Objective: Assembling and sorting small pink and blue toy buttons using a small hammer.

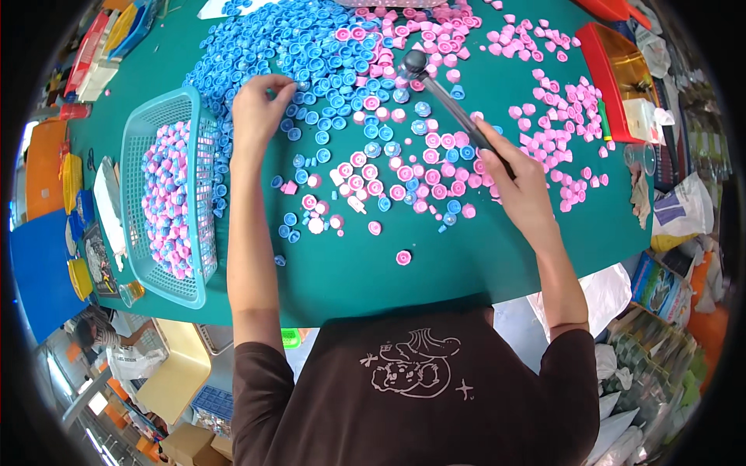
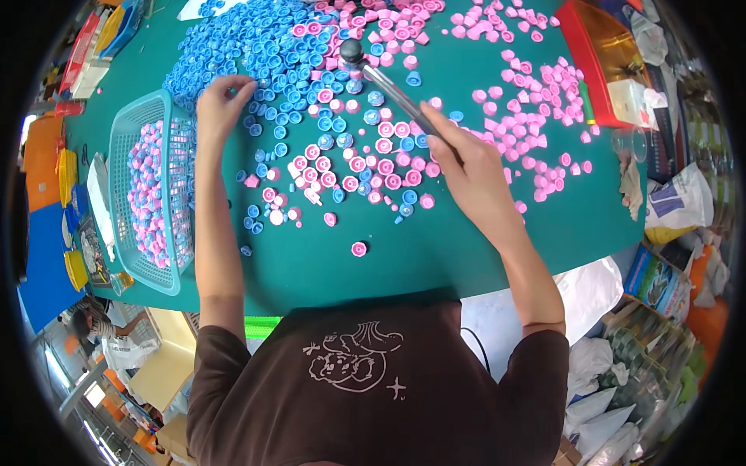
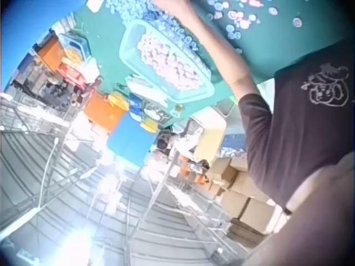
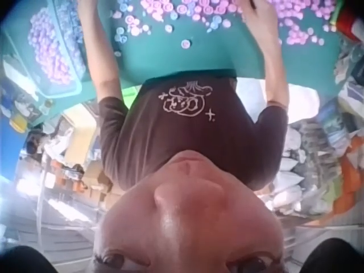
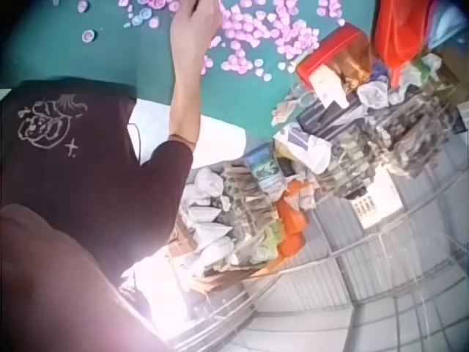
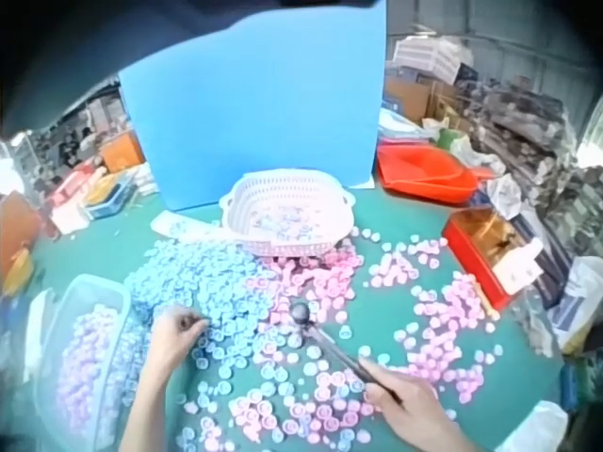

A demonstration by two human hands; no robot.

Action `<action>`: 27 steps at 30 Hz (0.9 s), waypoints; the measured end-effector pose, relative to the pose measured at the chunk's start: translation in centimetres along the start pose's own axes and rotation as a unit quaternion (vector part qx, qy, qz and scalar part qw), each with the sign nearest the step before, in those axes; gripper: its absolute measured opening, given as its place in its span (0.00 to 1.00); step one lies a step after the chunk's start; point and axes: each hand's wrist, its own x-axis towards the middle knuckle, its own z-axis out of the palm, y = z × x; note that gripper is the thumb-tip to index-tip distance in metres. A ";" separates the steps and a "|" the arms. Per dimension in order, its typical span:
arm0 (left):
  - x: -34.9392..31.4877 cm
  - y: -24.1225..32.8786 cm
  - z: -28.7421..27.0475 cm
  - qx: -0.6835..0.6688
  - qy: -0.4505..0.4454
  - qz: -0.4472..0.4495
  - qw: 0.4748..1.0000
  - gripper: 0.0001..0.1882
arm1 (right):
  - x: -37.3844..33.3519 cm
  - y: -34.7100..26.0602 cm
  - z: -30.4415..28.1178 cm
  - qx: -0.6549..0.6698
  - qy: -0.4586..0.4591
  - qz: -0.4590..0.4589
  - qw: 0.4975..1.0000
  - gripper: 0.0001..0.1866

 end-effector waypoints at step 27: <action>1.5 11.5 8.5 -0.070 -0.037 0.215 0.973 0.12 | -2.0 3.2 -0.8 0.099 0.060 0.035 0.993 0.22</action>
